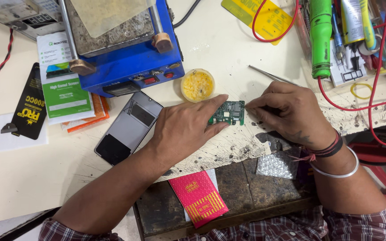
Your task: The person holds a small green circuit board on the workbench and works on it with tweezers, then picks up a soldering iron and solders components on the board, steadying it with the other hand. A disassembled phone and a blue heating machine sit on the bench nearby.
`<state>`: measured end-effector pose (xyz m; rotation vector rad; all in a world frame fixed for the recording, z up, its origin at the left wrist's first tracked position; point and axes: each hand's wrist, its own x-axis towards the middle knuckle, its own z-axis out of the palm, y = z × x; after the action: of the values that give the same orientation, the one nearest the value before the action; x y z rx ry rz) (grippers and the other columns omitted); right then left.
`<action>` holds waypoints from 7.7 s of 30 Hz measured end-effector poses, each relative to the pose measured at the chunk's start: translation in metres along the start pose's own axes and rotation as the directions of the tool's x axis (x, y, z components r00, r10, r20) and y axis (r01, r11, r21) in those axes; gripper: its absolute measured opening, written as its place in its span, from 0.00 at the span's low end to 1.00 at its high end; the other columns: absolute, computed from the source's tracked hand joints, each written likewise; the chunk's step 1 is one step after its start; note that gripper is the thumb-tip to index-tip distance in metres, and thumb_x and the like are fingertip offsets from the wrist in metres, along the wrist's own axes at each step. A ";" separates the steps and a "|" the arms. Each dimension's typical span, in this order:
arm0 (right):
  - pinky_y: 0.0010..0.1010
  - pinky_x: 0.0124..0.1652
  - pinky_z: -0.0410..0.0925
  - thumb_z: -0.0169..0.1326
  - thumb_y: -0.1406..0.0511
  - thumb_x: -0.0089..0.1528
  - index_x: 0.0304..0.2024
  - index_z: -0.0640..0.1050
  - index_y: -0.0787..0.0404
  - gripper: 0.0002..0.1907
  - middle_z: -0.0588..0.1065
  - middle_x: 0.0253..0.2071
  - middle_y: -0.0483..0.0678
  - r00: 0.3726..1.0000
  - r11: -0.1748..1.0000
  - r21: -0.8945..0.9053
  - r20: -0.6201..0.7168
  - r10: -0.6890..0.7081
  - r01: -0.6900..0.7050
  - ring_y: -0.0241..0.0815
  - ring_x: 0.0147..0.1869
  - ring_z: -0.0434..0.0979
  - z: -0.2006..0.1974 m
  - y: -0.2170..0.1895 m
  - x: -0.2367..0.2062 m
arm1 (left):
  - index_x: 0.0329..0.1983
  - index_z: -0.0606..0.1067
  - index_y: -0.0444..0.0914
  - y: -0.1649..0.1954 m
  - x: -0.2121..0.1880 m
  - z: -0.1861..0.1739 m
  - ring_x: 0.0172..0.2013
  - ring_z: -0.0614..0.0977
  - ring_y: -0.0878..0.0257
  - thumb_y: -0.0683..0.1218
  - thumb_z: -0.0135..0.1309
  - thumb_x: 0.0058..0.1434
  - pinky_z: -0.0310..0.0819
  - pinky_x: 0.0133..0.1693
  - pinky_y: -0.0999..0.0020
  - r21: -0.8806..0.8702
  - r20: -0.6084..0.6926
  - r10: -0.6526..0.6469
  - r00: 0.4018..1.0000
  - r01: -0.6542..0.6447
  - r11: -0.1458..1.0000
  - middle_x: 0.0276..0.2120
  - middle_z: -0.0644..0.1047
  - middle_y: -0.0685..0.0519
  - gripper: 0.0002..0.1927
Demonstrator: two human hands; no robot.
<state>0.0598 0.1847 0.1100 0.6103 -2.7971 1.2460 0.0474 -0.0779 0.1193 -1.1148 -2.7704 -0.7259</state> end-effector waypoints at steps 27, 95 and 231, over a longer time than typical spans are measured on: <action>0.27 0.28 0.71 0.65 0.70 0.58 0.38 0.84 0.60 0.06 0.76 0.31 0.46 1.000 0.999 -0.043 -0.014 -0.024 0.023 0.36 0.28 0.79 0.003 0.001 0.001 | 0.62 0.73 0.39 0.000 0.000 0.000 0.39 0.86 0.56 0.57 0.61 0.61 0.82 0.37 0.60 -0.004 0.018 -0.025 1.000 0.025 1.000 0.45 0.83 0.48 0.30; 0.26 0.35 0.70 0.65 0.72 0.58 0.42 0.84 0.62 0.10 0.79 0.32 0.47 0.995 0.997 0.071 -0.086 0.042 -0.036 0.38 0.35 0.80 0.001 0.003 -0.001 | 0.61 0.73 0.40 -0.003 -0.001 -0.001 0.39 0.87 0.57 0.56 0.62 0.60 0.82 0.37 0.61 -0.073 -0.025 0.023 0.999 -0.025 0.997 0.47 0.83 0.50 0.29; 0.28 0.24 0.72 0.56 0.66 0.74 0.37 0.74 0.73 0.15 0.75 0.28 0.56 0.851 0.835 0.511 -0.514 0.106 0.205 0.40 0.23 0.77 0.020 0.054 -0.097 | 0.32 0.75 0.35 -0.006 -0.002 0.004 0.33 0.86 0.59 0.51 0.64 0.57 0.82 0.35 0.60 -0.138 0.150 0.039 0.988 -0.018 0.990 0.55 0.81 0.54 0.15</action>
<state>0.1322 0.2365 0.0413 0.2728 -1.9520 1.8810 0.0450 -0.0811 0.1134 -1.2831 -2.8594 -0.8737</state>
